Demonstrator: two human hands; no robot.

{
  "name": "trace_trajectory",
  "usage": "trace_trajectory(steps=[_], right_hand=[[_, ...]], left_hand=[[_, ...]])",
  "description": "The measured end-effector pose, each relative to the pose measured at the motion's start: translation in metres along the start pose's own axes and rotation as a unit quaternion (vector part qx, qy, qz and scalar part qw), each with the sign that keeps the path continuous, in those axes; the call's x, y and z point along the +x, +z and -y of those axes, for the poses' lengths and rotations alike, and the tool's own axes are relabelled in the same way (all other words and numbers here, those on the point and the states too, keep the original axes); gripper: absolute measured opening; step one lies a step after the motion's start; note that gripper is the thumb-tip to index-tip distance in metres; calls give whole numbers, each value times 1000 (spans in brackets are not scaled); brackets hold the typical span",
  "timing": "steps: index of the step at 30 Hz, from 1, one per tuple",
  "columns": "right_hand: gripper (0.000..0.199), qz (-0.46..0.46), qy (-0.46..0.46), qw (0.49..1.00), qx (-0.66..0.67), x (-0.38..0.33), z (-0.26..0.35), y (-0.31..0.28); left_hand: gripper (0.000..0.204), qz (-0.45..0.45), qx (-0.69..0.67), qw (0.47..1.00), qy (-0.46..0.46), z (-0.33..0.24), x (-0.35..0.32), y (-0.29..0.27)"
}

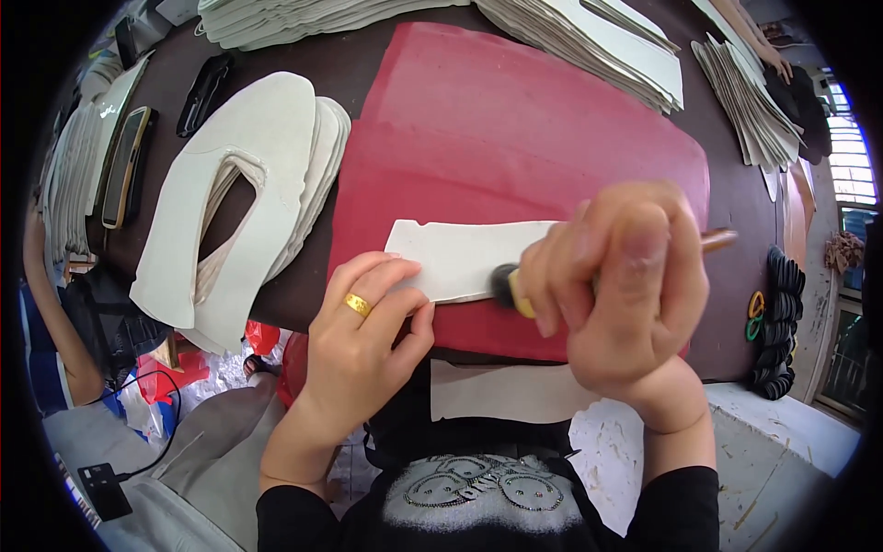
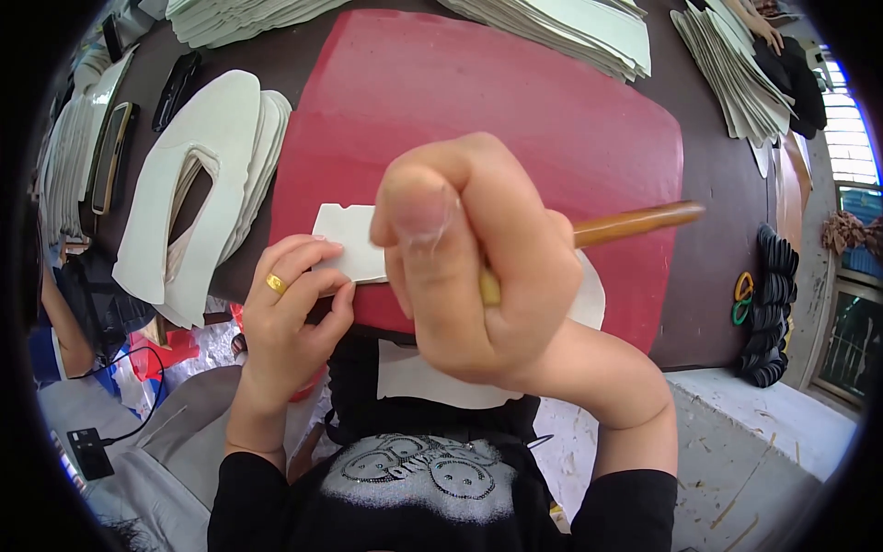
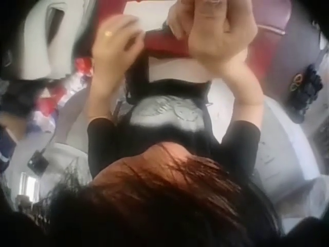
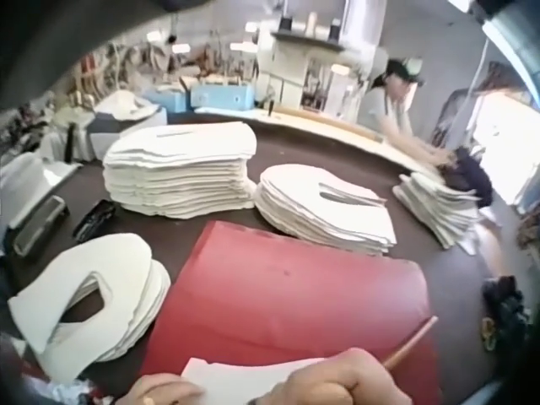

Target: Applying glue to white shoe upper components using a handheld brush at a factory workstation.

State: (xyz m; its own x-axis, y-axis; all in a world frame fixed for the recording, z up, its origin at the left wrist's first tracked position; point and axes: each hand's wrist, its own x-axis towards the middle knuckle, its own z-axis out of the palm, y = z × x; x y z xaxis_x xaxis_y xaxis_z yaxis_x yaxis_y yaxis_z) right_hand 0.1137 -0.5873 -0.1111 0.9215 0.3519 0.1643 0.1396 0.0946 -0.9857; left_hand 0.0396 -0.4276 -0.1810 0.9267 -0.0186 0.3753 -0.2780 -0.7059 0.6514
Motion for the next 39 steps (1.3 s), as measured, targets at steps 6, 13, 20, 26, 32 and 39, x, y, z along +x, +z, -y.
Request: trace_trajectory(steps=[6,13,20,26,32,39], right_hand=[[19,50,-198,969,-142,11,-14,16],[34,127,-113,976,139,12,29,-34],[28,55,-13,998,19,7,14,-8],[22,52,-83,993,-61,10,-15,20],[19,58,-185,980,-40,8,2,6],[24,-229,-178,950,113,-31,23,-111]], left_hand=[[17,-4,4,1000,-16,-2,3,0],[18,-18,-29,999,-13,12,-9,-12],[16,26,19,999,-13,9,-13,-26],[11,27,49,998,-25,12,-17,-22],[12,47,17,997,-60,8,-3,-40],[31,-369,-293,854,219,-27,-46,-207]])
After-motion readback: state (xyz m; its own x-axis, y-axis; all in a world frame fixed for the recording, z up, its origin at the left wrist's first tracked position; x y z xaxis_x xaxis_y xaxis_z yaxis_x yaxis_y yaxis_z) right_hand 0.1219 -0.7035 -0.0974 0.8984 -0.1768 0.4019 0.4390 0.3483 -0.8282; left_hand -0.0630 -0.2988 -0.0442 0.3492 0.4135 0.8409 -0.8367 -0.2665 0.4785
